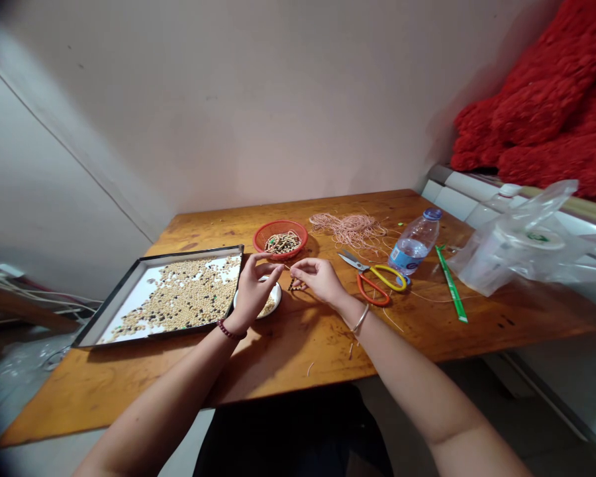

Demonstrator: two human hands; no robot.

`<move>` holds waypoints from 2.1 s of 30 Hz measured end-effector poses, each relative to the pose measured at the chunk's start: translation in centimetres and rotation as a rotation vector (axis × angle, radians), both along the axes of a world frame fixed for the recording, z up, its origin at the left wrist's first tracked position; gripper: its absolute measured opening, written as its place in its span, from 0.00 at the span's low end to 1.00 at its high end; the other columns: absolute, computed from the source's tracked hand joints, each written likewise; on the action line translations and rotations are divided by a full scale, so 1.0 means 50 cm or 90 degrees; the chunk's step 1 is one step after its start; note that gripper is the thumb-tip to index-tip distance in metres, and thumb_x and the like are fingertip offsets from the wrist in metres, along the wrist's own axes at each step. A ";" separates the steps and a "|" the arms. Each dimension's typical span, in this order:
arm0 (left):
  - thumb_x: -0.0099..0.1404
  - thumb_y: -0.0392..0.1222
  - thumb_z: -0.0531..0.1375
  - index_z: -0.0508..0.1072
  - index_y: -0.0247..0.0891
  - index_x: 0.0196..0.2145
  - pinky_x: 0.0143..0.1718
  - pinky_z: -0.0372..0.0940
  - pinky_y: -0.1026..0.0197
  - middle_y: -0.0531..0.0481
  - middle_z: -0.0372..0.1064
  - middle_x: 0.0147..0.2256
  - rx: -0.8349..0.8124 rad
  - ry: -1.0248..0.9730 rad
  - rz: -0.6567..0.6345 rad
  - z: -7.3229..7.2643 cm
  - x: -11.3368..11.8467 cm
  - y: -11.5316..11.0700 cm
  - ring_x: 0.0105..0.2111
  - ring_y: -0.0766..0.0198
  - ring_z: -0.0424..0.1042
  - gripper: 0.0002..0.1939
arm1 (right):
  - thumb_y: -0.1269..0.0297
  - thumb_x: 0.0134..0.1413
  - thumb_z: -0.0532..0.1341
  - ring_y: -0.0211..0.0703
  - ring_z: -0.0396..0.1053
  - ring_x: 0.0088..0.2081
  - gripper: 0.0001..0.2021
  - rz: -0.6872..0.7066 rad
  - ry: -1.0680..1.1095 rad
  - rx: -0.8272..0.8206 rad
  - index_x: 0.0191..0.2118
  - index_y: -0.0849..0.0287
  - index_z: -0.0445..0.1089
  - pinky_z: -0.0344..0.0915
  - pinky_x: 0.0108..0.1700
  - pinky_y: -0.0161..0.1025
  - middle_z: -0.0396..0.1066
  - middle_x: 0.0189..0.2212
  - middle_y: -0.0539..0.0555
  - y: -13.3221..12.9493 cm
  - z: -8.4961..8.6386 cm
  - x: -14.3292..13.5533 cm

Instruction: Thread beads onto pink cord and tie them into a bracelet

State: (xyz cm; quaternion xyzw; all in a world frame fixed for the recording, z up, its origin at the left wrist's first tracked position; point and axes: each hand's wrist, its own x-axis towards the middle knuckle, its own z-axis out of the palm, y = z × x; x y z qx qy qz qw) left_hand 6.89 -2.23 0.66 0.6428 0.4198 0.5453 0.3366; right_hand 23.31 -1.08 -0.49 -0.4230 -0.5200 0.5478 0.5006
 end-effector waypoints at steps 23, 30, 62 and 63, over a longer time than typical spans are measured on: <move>0.67 0.49 0.55 0.75 0.40 0.43 0.43 0.67 0.59 0.46 0.75 0.41 0.027 0.201 -0.041 0.009 -0.007 -0.002 0.41 0.60 0.74 0.14 | 0.54 0.42 0.68 0.35 0.69 0.29 0.15 0.065 0.016 -0.054 0.32 0.60 0.74 0.63 0.29 0.31 0.72 0.28 0.51 -0.011 0.015 0.010; 0.64 0.49 0.57 0.77 0.40 0.38 0.37 0.67 0.60 0.48 0.76 0.36 0.064 0.259 -0.025 0.004 -0.008 -0.004 0.34 0.61 0.73 0.12 | 0.55 0.43 0.67 0.36 0.70 0.31 0.14 0.062 0.027 -0.072 0.32 0.60 0.75 0.64 0.29 0.30 0.74 0.31 0.54 -0.011 0.013 0.010; 0.65 0.53 0.55 0.77 0.38 0.40 0.37 0.67 0.60 0.46 0.76 0.37 -0.019 0.221 -0.135 -0.011 -0.005 0.008 0.35 0.59 0.73 0.18 | 0.50 0.43 0.66 0.35 0.68 0.24 0.17 0.077 -0.034 0.049 0.31 0.60 0.71 0.66 0.27 0.34 0.74 0.27 0.53 0.000 0.002 0.009; 0.65 0.53 0.55 0.77 0.38 0.40 0.38 0.67 0.60 0.45 0.76 0.38 -0.030 0.204 -0.151 -0.013 -0.006 0.011 0.36 0.59 0.73 0.18 | 0.50 0.43 0.66 0.34 0.68 0.24 0.17 0.082 -0.033 0.049 0.31 0.60 0.71 0.66 0.27 0.33 0.74 0.27 0.53 0.000 0.002 0.010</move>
